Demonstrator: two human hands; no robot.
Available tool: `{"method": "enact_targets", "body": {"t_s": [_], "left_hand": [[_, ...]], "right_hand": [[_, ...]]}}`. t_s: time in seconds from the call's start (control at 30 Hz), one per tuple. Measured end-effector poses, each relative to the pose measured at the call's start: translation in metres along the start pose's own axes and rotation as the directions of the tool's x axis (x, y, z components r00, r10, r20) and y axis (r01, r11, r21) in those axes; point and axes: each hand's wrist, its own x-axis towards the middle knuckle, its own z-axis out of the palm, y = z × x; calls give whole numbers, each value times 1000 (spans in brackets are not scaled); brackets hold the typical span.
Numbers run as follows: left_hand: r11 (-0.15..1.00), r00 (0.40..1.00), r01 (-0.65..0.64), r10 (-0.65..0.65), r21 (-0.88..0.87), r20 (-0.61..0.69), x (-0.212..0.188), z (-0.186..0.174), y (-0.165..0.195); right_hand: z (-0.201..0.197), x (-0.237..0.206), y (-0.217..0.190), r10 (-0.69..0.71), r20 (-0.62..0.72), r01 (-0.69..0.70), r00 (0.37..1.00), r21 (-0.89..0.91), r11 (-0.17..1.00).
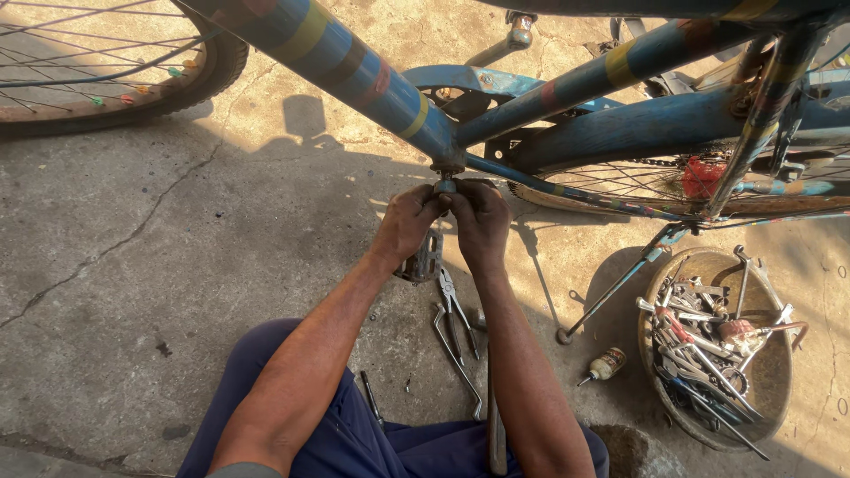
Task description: The person sits on the ground beside a bicycle and works on the pedal, using a hammer and pliers to loosen and remove the pedal from the crank arm, picking wrenches from a bowl of tools and hammering at the pedal assembly.
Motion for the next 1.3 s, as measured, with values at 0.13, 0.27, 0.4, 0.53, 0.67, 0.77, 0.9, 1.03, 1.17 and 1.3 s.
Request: {"method": "enact_targets", "body": {"t_s": [0.13,0.27,0.4,0.53,0.67,0.77,0.9,1.03,1.17,1.3], "left_hand": [[998,1000,-7,6,68,14,1,-2,4],[998,999,41,-42,40,33,6,-2,3],[1000,999,-3,3,-18,35,8,1,-1],[1000,999,11,-10,-27,31,5,2,-3],[1000,1000,4,-3,-19,22,1,1,-1],[1000,1000,23,-23,3,18,0,1,0],[986,989,-140,143,89,-30,-6,-2,-2],[998,980,-60,59,0,-190,-17,-8,-8],[829,874,75,-323,-554,-364,-33,-7,-6],[461,871,203,-489,-864,-56,-76,12,18]], "right_hand": [[-2,5,-4,66,-6,-65,998,54,996],[0,-3,-13,65,-10,-66,998,-127,990],[-1,-14,-15,100,24,-99,995,-53,994],[-6,-30,-7,69,45,-67,997,-54,996],[-5,-60,5,259,24,-256,966,-75,964],[-6,-86,16,322,35,-316,946,-123,941],[-18,-118,34,307,44,-298,951,-156,942],[-34,-154,45,351,76,-334,933,-175,926],[-38,-181,39,421,78,-413,904,-99,905],[-39,-184,7,610,75,-614,789,122,779]]}}
